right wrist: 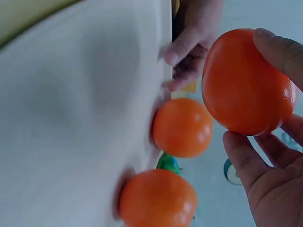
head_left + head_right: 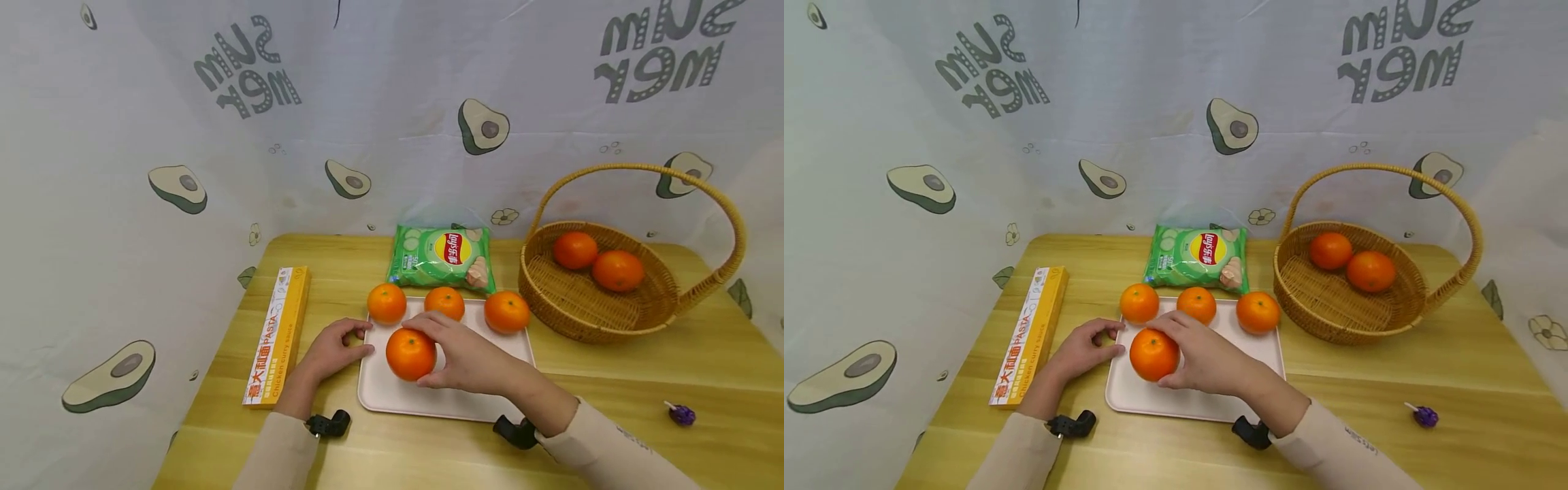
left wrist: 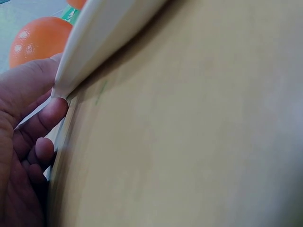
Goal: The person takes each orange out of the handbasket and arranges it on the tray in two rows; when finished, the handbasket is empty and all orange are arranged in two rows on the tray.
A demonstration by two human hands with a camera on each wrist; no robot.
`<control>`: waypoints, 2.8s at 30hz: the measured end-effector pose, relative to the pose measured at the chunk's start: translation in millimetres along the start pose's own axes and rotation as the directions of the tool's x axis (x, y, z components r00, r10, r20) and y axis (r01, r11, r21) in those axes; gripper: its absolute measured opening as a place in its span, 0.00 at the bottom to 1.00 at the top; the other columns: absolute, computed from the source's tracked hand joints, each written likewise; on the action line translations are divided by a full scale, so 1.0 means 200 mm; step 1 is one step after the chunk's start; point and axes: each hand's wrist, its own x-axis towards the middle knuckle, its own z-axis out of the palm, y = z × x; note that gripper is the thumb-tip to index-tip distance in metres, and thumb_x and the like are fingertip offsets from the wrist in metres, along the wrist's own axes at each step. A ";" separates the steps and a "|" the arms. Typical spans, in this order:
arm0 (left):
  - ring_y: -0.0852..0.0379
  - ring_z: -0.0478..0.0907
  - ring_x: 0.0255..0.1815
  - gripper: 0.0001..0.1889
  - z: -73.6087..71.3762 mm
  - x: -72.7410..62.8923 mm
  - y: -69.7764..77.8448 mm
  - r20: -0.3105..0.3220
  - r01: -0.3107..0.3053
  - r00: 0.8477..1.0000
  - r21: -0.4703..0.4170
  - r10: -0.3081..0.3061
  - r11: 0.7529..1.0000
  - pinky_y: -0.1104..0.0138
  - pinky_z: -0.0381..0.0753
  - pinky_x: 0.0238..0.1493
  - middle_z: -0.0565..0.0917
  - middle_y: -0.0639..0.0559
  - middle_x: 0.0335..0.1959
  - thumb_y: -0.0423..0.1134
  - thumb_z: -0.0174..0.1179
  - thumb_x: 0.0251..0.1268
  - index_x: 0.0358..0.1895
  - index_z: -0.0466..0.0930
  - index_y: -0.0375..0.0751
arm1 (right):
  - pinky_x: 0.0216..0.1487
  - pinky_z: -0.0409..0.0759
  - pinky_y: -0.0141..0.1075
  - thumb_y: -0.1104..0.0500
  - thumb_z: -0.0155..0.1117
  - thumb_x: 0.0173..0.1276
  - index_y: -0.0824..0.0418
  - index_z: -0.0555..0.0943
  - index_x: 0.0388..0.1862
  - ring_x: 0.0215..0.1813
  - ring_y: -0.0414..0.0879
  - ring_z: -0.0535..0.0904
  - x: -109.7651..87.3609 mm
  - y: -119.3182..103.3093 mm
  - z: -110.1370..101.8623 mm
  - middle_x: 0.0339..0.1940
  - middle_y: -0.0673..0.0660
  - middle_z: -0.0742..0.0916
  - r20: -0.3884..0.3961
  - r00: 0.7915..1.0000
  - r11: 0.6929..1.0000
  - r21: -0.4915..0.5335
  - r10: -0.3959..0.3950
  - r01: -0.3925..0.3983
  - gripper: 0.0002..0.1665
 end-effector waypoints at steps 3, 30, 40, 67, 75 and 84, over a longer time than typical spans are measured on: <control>0.57 0.70 0.37 0.18 0.00 0.00 -0.01 0.001 -0.017 1.000 0.000 0.017 1.000 0.67 0.69 0.40 0.81 0.59 0.42 0.45 0.73 0.60 0.54 0.86 0.56 | 0.70 0.75 0.48 0.52 0.84 0.53 0.50 0.74 0.68 0.66 0.44 0.76 0.01 -0.01 0.04 0.66 0.46 0.77 0.024 1.000 1.000 0.013 -0.010 0.010 0.44; 0.58 0.70 0.36 0.19 -0.01 -0.01 -0.02 0.006 -0.045 0.999 -0.003 0.045 0.999 0.68 0.69 0.39 0.82 0.58 0.41 0.45 0.74 0.60 0.55 0.86 0.53 | 0.69 0.76 0.40 0.54 0.82 0.54 0.44 0.72 0.72 0.62 0.40 0.76 0.09 -0.06 0.32 0.64 0.48 0.75 0.156 0.988 0.999 0.032 -0.002 -0.003 0.46; 0.58 0.70 0.36 0.18 0.00 0.01 -0.01 0.004 -0.066 0.998 0.007 0.066 0.998 0.68 0.69 0.40 0.82 0.59 0.41 0.45 0.74 0.60 0.54 0.86 0.54 | 0.68 0.76 0.40 0.54 0.81 0.55 0.44 0.69 0.74 0.63 0.41 0.77 0.09 -0.04 0.34 0.66 0.48 0.74 0.138 0.990 1.000 0.011 -0.004 0.003 0.48; 0.59 0.69 0.36 0.17 0.00 -0.01 -0.03 -0.010 -0.035 0.999 0.002 0.035 0.999 0.68 0.68 0.39 0.80 0.60 0.40 0.43 0.74 0.60 0.53 0.86 0.54 | 0.64 0.76 0.63 0.47 0.78 0.62 0.54 0.72 0.73 0.69 0.65 0.74 -0.17 0.21 -0.31 0.72 0.63 0.74 -0.194 0.966 0.967 -0.158 0.169 -0.201 0.42; 0.58 0.69 0.36 0.18 0.01 0.00 -0.03 0.002 -0.041 0.999 0.001 0.041 0.999 0.69 0.68 0.38 0.81 0.59 0.41 0.44 0.74 0.60 0.54 0.86 0.53 | 0.65 0.70 0.69 0.47 0.75 0.64 0.62 0.71 0.71 0.67 0.69 0.71 -0.31 0.47 -0.61 0.68 0.69 0.73 -0.290 0.918 0.904 -0.249 0.272 -0.347 0.42; 0.57 0.70 0.36 0.18 0.00 0.00 -0.01 0.005 -0.032 0.999 -0.014 0.032 0.999 0.68 0.68 0.39 0.81 0.57 0.41 0.45 0.74 0.61 0.54 0.86 0.53 | 0.60 0.66 0.73 0.44 0.76 0.62 0.71 0.69 0.69 0.63 0.78 0.66 -0.47 0.88 -0.83 0.66 0.80 0.69 -0.363 0.862 0.824 -0.314 0.354 -0.471 0.48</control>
